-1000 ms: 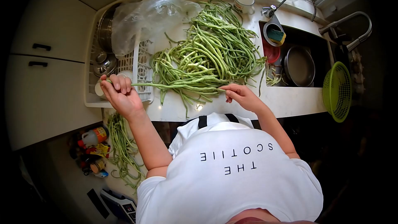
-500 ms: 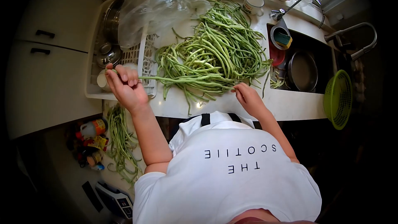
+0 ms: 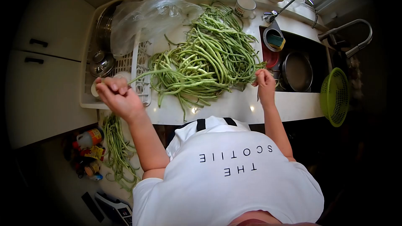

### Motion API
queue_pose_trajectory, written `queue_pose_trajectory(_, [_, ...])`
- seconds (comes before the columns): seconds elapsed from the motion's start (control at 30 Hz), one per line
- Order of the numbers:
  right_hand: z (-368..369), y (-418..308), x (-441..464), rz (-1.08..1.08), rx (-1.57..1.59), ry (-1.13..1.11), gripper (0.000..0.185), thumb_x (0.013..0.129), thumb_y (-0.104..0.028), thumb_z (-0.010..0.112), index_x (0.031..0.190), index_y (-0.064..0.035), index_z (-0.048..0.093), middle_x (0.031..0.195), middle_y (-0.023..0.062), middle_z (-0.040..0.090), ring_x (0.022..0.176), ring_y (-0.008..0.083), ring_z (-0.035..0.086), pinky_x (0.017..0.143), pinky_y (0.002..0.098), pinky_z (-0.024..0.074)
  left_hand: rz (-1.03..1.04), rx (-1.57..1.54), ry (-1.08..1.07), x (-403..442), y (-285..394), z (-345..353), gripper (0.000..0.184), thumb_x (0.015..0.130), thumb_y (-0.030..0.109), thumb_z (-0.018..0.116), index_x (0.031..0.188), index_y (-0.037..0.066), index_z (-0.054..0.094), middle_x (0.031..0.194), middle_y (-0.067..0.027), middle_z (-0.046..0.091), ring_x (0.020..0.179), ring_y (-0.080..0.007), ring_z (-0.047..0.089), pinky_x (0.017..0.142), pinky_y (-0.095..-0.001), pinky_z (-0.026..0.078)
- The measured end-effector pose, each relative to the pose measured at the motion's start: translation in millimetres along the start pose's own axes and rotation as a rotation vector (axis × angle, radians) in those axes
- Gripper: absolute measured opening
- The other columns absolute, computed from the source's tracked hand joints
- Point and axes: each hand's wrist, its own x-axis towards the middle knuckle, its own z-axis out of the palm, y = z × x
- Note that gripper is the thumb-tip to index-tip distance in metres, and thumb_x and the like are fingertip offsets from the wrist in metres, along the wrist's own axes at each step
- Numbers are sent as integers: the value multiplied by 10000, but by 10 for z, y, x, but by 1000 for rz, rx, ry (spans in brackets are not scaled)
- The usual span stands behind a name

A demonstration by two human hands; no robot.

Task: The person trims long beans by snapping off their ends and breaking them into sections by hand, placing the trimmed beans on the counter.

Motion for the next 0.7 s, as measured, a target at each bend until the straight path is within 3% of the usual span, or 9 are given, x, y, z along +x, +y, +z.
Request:
queue_pose_trajectory(0.03, [-163,20,106,-6,-3,7,194,1004,-144,519,1068,9,621,729,39,625,581,115,567,597,261,494,38,-15,18,45,44,-9,193,1062,244,441,1109,77,525,668,13,366,540,-93,278,520,-244,272])
queue_pose_trajectory(0.1, [-429,17,285,-406,-483,199,211,993,-154,549,1119,-5,629,757,47,638,654,135,610,642,280,504,15,-18,18,53,97,-5,201,1063,243,439,1112,72,534,656,16,342,541,-90,263,519,-238,264])
queue_pose_trajectory(0.23, [-519,-15,372,-508,-848,287,272,968,-154,601,1204,-19,610,898,76,695,772,142,643,710,298,503,-58,-20,-104,21,1,-26,208,1054,214,464,1136,44,554,635,34,293,530,-66,253,499,-231,242])
queue_pose_trajectory(0.3, [-383,152,412,40,-270,-100,388,937,-155,654,1284,-7,562,972,74,698,844,130,641,751,282,489,-214,-32,-207,-33,-113,-36,219,1050,185,472,1170,23,559,621,50,276,517,-51,243,480,-232,223])
queue_pose_trajectory(0.4, [-27,-60,322,184,131,-101,573,907,-153,688,1380,63,447,893,32,651,850,127,643,763,248,476,-339,35,-262,-140,-218,50,243,1047,183,479,1176,2,576,603,62,259,496,-41,231,456,-227,198])
queue_pose_trajectory(0.5, [149,-401,305,301,483,-124,561,916,-126,658,1394,60,430,891,33,625,845,129,637,778,256,487,-484,12,-355,-214,-241,200,270,1047,221,484,1166,4,592,590,69,276,467,-44,220,445,-221,195])
queue_pose_trajectory(0.57, [267,-679,250,238,509,-143,520,923,-91,621,1390,50,443,907,28,581,812,121,619,785,251,494,-555,102,-283,-275,-303,282,285,1042,254,496,1137,18,625,573,70,320,450,-43,218,435,-218,199])
queue_pose_trajectory(0.63, [350,-901,180,122,720,-440,497,910,-62,613,1377,34,474,931,20,552,801,106,603,768,239,491,-588,258,-363,-367,-395,286,269,1019,263,549,1055,31,680,592,54,485,442,-19,301,394,-190,214])
queue_pose_trajectory(0.7, [497,-1218,-54,133,668,-435,443,915,-39,597,1350,-3,522,930,2,525,780,92,573,727,236,486,-716,344,-522,-489,-549,323,264,1016,252,554,1032,25,687,606,15,572,433,-7,357,386,-167,252])
